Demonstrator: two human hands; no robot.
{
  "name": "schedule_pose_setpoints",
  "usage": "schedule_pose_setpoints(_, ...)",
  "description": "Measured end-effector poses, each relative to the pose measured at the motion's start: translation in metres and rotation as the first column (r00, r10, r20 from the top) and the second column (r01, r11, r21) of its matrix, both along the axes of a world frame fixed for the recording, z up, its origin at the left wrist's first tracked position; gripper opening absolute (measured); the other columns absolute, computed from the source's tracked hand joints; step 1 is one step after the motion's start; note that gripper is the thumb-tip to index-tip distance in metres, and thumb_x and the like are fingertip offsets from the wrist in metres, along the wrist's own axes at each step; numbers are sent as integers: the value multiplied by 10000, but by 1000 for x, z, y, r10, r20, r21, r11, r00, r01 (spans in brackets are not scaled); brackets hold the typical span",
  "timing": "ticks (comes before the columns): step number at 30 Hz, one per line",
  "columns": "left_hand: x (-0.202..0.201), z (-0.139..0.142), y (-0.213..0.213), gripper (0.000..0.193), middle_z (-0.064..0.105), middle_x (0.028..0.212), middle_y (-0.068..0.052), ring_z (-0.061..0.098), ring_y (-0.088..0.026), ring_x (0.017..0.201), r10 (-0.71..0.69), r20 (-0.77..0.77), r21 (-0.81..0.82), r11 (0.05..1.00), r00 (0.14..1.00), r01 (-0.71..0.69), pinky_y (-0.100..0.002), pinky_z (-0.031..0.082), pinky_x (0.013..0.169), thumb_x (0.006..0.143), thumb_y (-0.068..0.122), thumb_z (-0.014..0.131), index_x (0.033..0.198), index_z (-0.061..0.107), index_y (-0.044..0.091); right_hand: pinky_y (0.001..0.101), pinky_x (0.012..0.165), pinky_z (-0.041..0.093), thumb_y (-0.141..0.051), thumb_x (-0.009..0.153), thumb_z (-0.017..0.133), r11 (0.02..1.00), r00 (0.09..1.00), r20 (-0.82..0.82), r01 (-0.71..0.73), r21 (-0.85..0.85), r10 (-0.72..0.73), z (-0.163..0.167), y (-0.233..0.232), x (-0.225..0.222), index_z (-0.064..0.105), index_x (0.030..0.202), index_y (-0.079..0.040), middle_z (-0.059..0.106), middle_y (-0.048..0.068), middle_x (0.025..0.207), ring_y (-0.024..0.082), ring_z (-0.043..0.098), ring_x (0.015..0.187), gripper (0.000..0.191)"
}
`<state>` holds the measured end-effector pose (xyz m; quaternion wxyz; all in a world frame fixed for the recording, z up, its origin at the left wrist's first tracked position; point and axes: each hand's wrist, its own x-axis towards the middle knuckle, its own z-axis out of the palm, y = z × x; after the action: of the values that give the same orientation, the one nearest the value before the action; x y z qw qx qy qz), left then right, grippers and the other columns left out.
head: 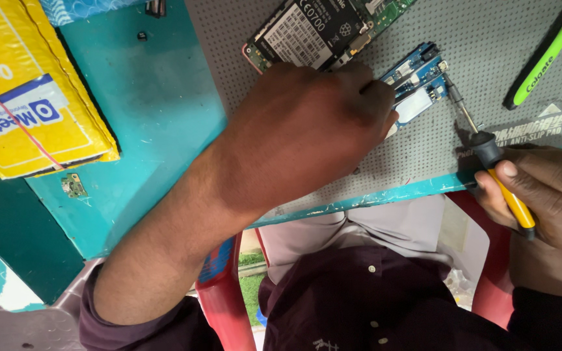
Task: The person uses a soldering iron to work on a small blue circuit board placed on a workbench. They hold the board with one hand while applying the soldering iron with the other, moving between different components on the board throughout the video.
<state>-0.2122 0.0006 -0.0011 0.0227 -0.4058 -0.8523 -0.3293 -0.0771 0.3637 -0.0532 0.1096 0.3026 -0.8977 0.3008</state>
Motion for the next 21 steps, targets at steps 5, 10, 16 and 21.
schedule_pose_setpoints(5, -1, 0, 0, 197, 664, 812, -87, 674, -216, 608, -4, -4, -3, 1000, 1000, 4, -365, 499, 469, 973, 200, 737, 951, 691, 10, 331, 530, 493, 135, 855, 829, 1000, 1000, 10, -11, 4, 11, 5, -2, -1, 639, 1234, 89, 629, 206, 884, 245, 608, 628, 427)
schedule_pose_setpoints(10, -1, 0, -1, 191, 665, 819, -90, 678, -215, 616, -7, 0, -14, 1000, 1000, 7, -369, 500, 471, 967, 191, 734, 937, 684, 9, 279, 470, 455, 160, 824, 813, 1000, 999, 52, -13, -12, 13, 10, -6, -5, 633, 1202, 108, 624, 222, 864, 204, 594, 605, 422)
schedule_pose_setpoints(16, -2, 1, -1, 173, 663, 815, -89, 676, -225, 613, -2, -6, -17, 1000, 1000, 2, -378, 500, 472, 953, 173, 733, 922, 678, 12, 313, 580, 528, 103, 873, 854, 1000, 1000, -15, -20, 6, 20, 16, -12, -11, 650, 1255, 53, 654, 201, 959, 265, 661, 700, 436)
schedule_pose_setpoints(21, -2, 1, -1, 167, 664, 820, -96, 677, -221, 611, -7, -8, -17, 1000, 1000, 7, -375, 498, 467, 949, 161, 733, 931, 679, 4, 343, 652, 562, 42, 874, 884, 997, 1000, 0, 17, 78, -17, 19, -12, -7, 668, 1252, 24, 669, 180, 982, 301, 686, 769, 435)
